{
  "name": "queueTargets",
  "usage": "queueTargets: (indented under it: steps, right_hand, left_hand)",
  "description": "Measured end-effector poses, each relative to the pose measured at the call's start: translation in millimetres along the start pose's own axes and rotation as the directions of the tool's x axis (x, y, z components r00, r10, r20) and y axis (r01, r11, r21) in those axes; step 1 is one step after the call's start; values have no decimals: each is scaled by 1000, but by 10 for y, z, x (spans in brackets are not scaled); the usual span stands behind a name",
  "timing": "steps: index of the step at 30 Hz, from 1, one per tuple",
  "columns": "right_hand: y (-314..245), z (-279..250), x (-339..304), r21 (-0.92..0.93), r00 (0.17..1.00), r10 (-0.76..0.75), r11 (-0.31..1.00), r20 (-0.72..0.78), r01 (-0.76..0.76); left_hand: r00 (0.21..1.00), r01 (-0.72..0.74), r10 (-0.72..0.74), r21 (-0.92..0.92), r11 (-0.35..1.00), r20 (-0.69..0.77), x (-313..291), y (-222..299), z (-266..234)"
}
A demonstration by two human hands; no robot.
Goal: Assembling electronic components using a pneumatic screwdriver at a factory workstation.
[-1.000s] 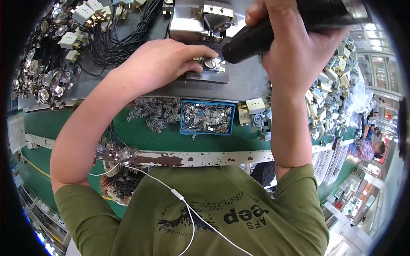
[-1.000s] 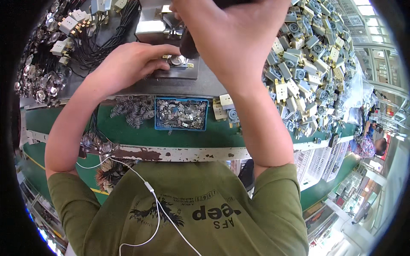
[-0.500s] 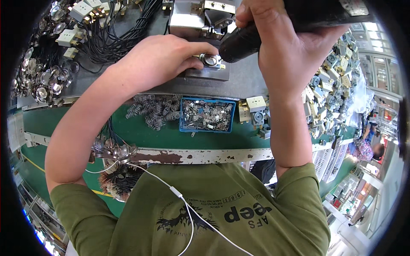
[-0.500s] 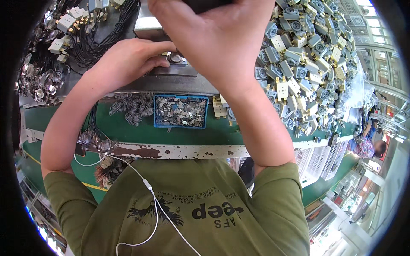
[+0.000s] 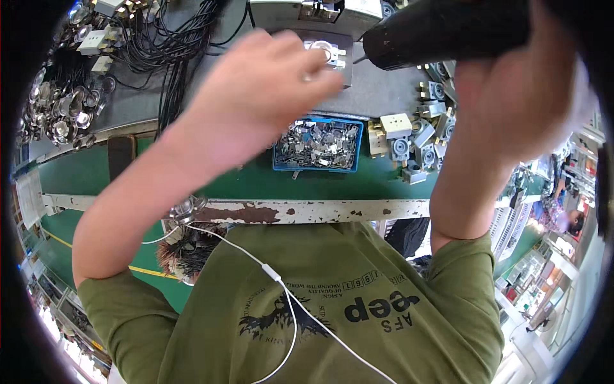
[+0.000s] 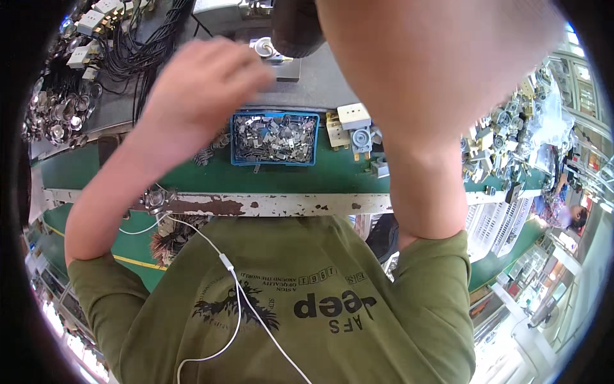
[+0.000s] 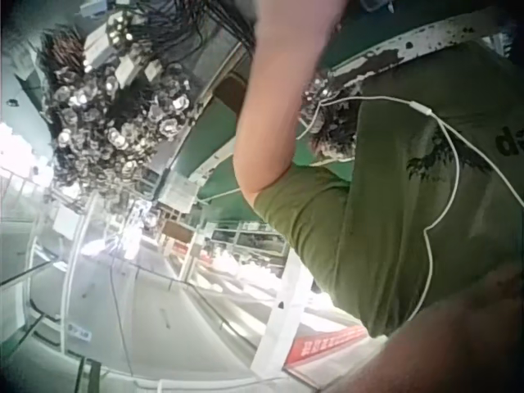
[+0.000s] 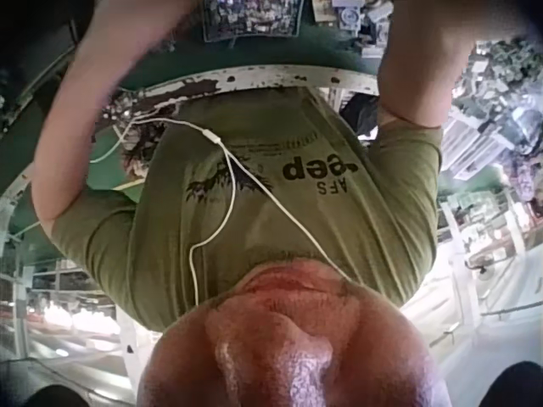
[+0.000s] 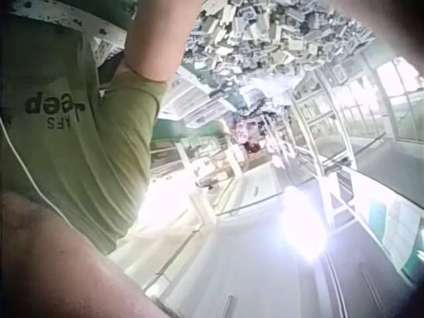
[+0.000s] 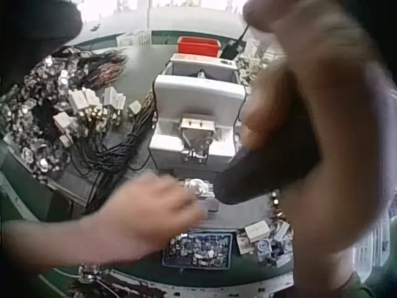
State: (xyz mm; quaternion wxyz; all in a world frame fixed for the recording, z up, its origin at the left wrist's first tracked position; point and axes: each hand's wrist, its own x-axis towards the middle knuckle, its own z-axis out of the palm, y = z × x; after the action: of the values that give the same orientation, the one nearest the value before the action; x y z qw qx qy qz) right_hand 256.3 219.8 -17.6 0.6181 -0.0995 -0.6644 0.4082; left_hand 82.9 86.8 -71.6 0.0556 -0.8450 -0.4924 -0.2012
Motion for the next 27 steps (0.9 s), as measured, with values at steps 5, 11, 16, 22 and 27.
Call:
queueTargets:
  steps: [5, 11, 16, 22, 27]
  right_hand:
    - [52, 204, 146, 64, 999, -46, 997, -14, 47]
    - [-187, 257, 392, 130, 986, -161, 977, -53, 166]
    - [-251, 650, 318, -109, 981, -27, 994, -191, 6]
    - [-213, 732, 305, -94, 976, 43, 994, -216, -65]
    - [300, 780, 512, 805, 947, -273, 515, -170, 294]
  left_hand:
    - [940, -140, 169, -116, 983, 297, -208, 383, 191]
    - [940, -182, 200, -91, 979, 276, -206, 423, 137]
    - [938, -50, 148, -300, 953, 313, -206, 389, 144]
    - [967, -31, 122, -372, 928, 224, -191, 355, 140]
    - [966, -44, 139, -394, 918, 218, -150, 348, 93]
